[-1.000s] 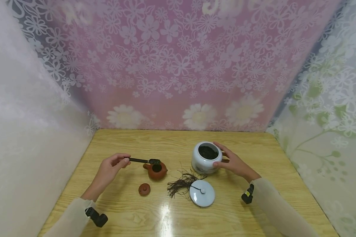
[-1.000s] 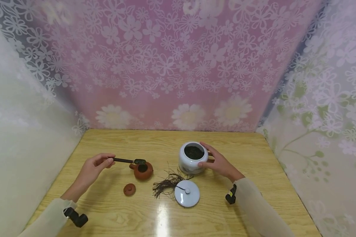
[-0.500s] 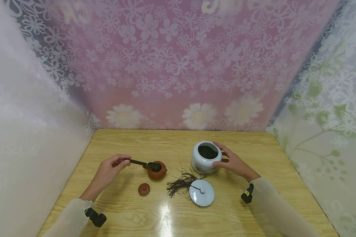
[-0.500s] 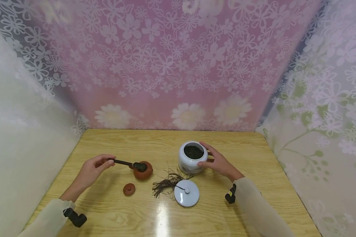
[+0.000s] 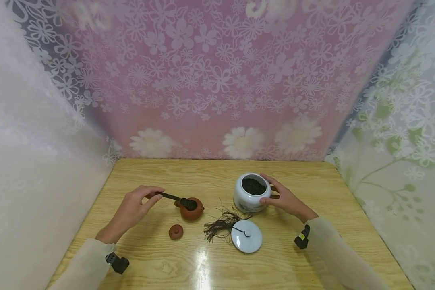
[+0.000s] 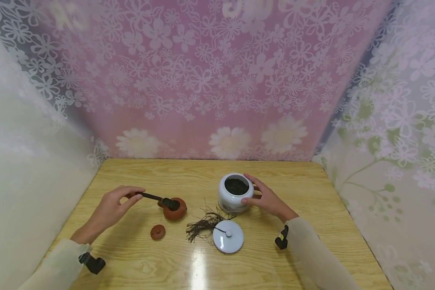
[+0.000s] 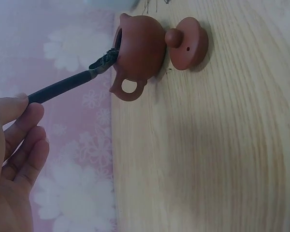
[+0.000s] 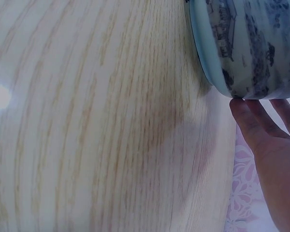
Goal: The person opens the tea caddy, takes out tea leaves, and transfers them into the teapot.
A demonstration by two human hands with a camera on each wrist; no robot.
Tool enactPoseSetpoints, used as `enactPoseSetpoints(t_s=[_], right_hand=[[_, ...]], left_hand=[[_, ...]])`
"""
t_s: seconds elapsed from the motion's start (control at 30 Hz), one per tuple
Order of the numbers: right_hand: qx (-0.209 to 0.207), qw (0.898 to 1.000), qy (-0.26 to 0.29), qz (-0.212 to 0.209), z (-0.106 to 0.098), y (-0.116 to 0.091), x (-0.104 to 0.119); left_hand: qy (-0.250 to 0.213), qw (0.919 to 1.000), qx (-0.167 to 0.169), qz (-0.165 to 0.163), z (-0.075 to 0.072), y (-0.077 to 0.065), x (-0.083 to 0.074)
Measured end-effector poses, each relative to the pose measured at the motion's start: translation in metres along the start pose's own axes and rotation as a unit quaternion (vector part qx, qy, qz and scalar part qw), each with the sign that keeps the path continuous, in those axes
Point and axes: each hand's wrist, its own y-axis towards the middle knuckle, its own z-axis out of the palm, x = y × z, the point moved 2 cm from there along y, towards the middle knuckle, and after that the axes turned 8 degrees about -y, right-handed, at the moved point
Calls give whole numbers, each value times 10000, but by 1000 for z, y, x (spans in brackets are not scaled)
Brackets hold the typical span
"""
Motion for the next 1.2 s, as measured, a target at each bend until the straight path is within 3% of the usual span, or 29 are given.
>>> enactPoseSetpoints(t_s=[0.17, 0.3, 0.5, 0.63, 0.8, 1.07, 1.2], right_hand=[[2, 10000, 16, 6, 0, 1, 0], [9, 10000, 25, 17, 0, 1, -1], [13, 10000, 44, 9, 0, 1, -2], [18, 10000, 23, 12, 0, 1, -2], [21, 10000, 4, -1, 0, 1, -2], [25, 10000, 27, 15, 0, 1, -2], [22, 10000, 26, 30, 0, 1, -2]], left_hand=[[281, 9989, 72, 365, -2, 5, -7], [578, 9943, 124, 885, -3, 10, -13], [863, 9774, 141, 1923, -2, 15, -23], [983, 9669, 236, 2343, -1, 18, -28], [1088, 9619, 325, 2487, -2, 18, -31], [1103, 9607, 214, 2538, -7, 20, -31], [1189, 9597, 331, 2526, -6, 17, -27]])
